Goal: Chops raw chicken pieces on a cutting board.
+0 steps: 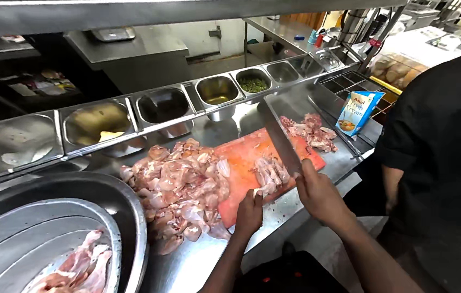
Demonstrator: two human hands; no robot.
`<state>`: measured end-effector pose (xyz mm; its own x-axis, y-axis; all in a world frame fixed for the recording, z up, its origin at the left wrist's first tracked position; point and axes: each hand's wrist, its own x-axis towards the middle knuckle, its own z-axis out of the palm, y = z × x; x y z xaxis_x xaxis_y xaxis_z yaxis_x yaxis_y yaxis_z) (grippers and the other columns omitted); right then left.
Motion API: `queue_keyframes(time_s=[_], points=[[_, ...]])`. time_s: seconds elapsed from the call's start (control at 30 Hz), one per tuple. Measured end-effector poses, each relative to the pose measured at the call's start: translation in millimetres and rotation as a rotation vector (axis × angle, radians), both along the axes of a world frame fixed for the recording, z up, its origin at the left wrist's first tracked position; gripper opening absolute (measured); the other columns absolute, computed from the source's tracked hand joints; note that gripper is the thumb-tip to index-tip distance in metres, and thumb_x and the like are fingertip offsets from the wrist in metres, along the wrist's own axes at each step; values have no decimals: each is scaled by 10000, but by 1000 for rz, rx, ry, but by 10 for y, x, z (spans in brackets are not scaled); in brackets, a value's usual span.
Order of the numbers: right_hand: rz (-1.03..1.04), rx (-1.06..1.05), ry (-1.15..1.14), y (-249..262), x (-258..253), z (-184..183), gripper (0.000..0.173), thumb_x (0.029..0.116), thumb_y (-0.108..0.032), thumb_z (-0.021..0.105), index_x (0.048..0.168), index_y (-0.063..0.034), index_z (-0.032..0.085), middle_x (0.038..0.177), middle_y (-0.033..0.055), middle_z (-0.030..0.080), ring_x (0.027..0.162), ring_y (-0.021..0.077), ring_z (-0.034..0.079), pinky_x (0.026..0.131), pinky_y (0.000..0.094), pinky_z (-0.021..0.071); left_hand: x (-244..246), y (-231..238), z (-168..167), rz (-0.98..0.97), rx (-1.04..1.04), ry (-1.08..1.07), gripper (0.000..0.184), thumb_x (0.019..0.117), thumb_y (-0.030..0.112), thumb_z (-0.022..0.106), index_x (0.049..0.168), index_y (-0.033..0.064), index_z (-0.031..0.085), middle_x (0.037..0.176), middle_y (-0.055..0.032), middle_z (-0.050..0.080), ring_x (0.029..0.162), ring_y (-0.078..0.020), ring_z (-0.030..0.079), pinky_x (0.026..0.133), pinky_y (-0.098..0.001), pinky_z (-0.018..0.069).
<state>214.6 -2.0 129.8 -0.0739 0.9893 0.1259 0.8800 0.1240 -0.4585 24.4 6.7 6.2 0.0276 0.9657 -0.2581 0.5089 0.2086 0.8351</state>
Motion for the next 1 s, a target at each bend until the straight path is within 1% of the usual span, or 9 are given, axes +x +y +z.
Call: queue_keyframes(time_s=[0.1,0.23,0.3,0.4,0.5,0.67,0.73,0.87,1.0], points=[[-52,220,95,-50,132,-59,207,1047,-296,441,1088,-107,516,584,-13,500,459,181,536,427,405,483,137,81,91,-31,263,334,650,892,304,697,1453,28,518,1449,-228,532,1339,-410,516,1097,-594,434],[-203,73,27,92,362,-412,216,1057,-263,493,1161,-75,520,645,86,593,561,301,639,523,509,532,466,472,125,-277,456,635,862,789,454,809,1517,122,489,1578,-173,434,1460,-395,388,1141,-634,339],[-263,-121,-31,243,435,-580,290,1057,-256,504,1276,-65,510,789,157,673,724,375,706,647,562,571,563,646,135,-409,381,763,887,816,421,782,1553,86,421,1456,-158,567,1342,-351,534,1108,-571,408],[-263,-351,-149,496,512,-797,360,1033,-222,517,1363,-84,470,983,184,702,912,394,723,774,566,581,508,786,370,-484,247,821,652,914,444,669,1443,87,538,1227,-152,699,1128,-337,675,975,-544,524],[-178,-403,-248,692,509,-1012,396,984,-157,574,1368,-101,494,1081,193,688,993,401,706,798,562,578,344,852,467,-508,177,795,436,1034,377,488,1366,126,618,1193,-138,720,1108,-333,699,939,-552,552],[-6,-274,-84,737,381,-1104,474,938,-297,656,1372,-112,611,1410,209,552,1342,435,482,1023,604,469,102,956,396,-450,208,652,406,1032,374,528,1348,158,664,1140,-127,747,1093,-313,710,980,-554,544],[31,-293,122,688,251,-1083,576,919,-377,661,1419,-105,569,1437,184,543,1331,385,516,1048,582,471,86,924,441,-415,208,771,432,1033,437,509,1327,166,673,1193,-119,731,1129,-313,696,961,-552,548],[-55,-389,216,726,-57,-1077,823,904,-464,697,1563,-101,362,1514,234,448,1162,414,638,916,605,553,52,896,470,-477,144,992,616,1035,601,418,1279,84,650,1214,-160,696,1170,-356,662,947,-552,547],[-128,-318,195,829,-228,-1190,755,894,-430,698,1555,-183,430,1513,184,486,1094,406,668,850,625,560,122,843,585,-573,98,1127,435,1044,425,474,1203,59,647,1103,-172,723,1080,-365,701,885,-565,560]])
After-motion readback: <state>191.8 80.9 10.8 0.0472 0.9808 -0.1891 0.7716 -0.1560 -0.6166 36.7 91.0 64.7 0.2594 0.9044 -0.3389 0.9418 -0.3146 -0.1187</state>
